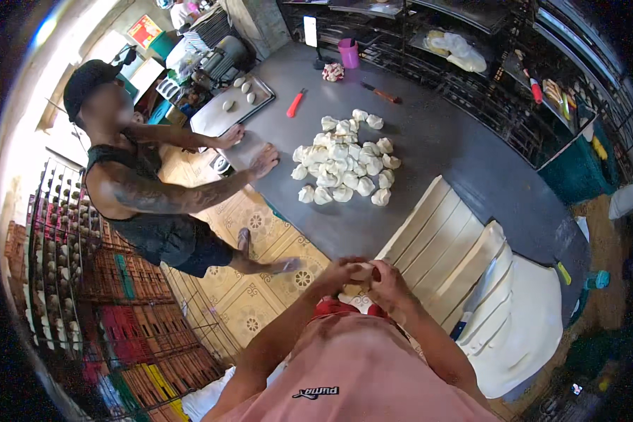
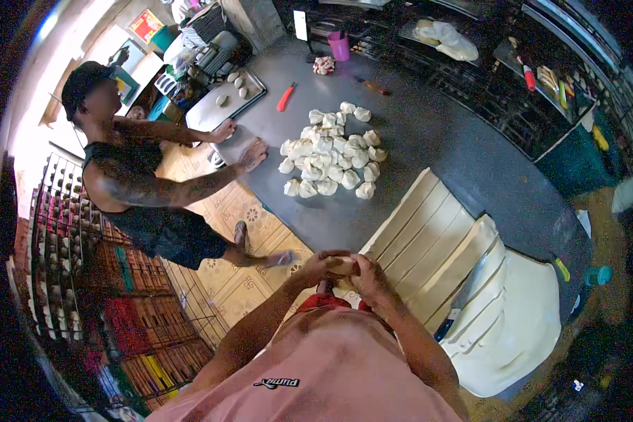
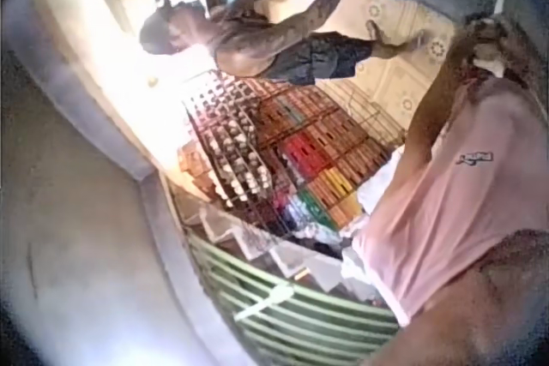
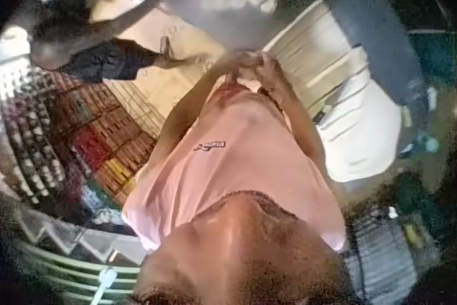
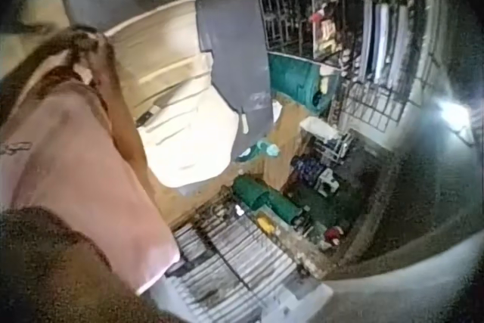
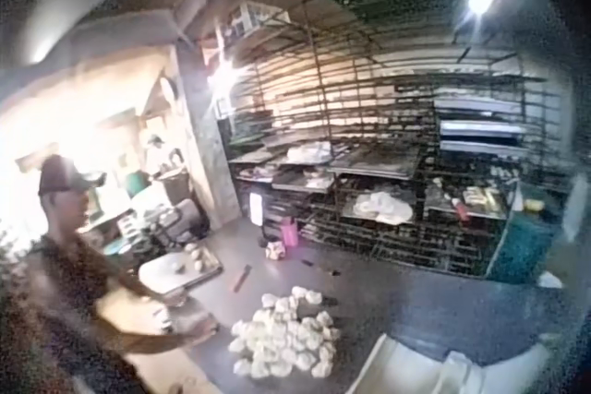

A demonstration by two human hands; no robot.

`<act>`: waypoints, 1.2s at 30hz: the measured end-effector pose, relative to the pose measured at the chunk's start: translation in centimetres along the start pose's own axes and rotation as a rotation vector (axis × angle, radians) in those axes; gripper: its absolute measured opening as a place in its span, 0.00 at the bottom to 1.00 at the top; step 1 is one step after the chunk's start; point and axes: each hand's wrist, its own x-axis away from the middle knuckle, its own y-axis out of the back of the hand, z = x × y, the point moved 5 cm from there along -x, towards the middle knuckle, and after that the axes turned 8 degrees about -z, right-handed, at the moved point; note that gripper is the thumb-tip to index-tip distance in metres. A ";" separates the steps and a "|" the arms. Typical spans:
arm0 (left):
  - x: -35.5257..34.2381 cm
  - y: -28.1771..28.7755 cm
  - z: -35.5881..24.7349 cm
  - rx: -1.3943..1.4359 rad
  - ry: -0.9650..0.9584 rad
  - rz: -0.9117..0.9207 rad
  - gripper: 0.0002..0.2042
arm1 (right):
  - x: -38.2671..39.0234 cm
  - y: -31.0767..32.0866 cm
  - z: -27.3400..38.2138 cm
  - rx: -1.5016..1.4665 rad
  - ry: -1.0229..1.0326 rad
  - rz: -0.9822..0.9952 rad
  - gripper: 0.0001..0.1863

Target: The person tears dough strips and shapes them into dough balls by hand on a metal table while another person shapes dough pieces and places them onto a metal tray.

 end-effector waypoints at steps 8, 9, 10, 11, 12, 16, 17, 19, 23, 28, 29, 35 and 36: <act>-0.2 1.6 -2.3 -0.268 -0.348 -0.107 0.16 | -1.0 -3.1 3.3 0.134 -0.100 -0.101 0.37; 0.0 1.7 -2.5 -0.254 -0.354 -0.096 0.16 | -1.1 -3.2 5.0 0.359 0.010 -0.168 0.42; 0.3 2.0 -2.6 -0.442 -0.375 -0.170 0.17 | -1.4 -4.0 4.9 0.376 0.008 -0.169 0.42; 0.6 2.7 -2.6 -0.639 -0.390 -0.234 0.17 | -1.6 -5.0 5.4 0.368 -0.049 -0.122 0.45; 0.5 3.6 -2.5 -0.635 -0.390 -0.212 0.17 | -1.6 -6.0 5.8 0.358 -0.109 -0.077 0.48; -0.8 7.8 -2.2 -0.583 -0.709 -0.208 0.17 | -4.2 -9.5 7.2 0.125 -0.190 -0.125 0.27; -0.9 8.4 -2.4 -0.621 -0.866 -0.215 0.16 | -4.4 -10.6 6.1 0.044 -0.125 -0.165 0.21; -0.3 8.2 -4.4 -0.651 -0.750 -0.224 0.14 | -3.7 -11.9 4.2 0.156 -0.205 -0.224 0.20; -0.6 10.1 -2.9 -0.800 -0.812 -0.158 0.14 | -2.8 -12.9 8.0 0.345 -0.281 -0.170 0.15; -1.1 10.7 -1.7 -0.728 -0.782 -0.163 0.14 | -2.2 -13.2 9.2 0.363 -0.324 -0.125 0.16; -1.1 10.6 -2.4 -0.734 -0.780 -0.148 0.14 | -2.6 -13.1 9.0 0.418 -0.374 -0.089 0.14; -8.4 14.4 -10.0 -0.696 -1.068 -0.458 0.17 | -5.5 -14.7 21.3 0.197 0.421 0.030 0.09; -6.9 12.7 -13.0 -0.783 -1.178 -0.499 0.27 | -6.7 -13.1 22.1 0.132 0.396 -0.057 0.10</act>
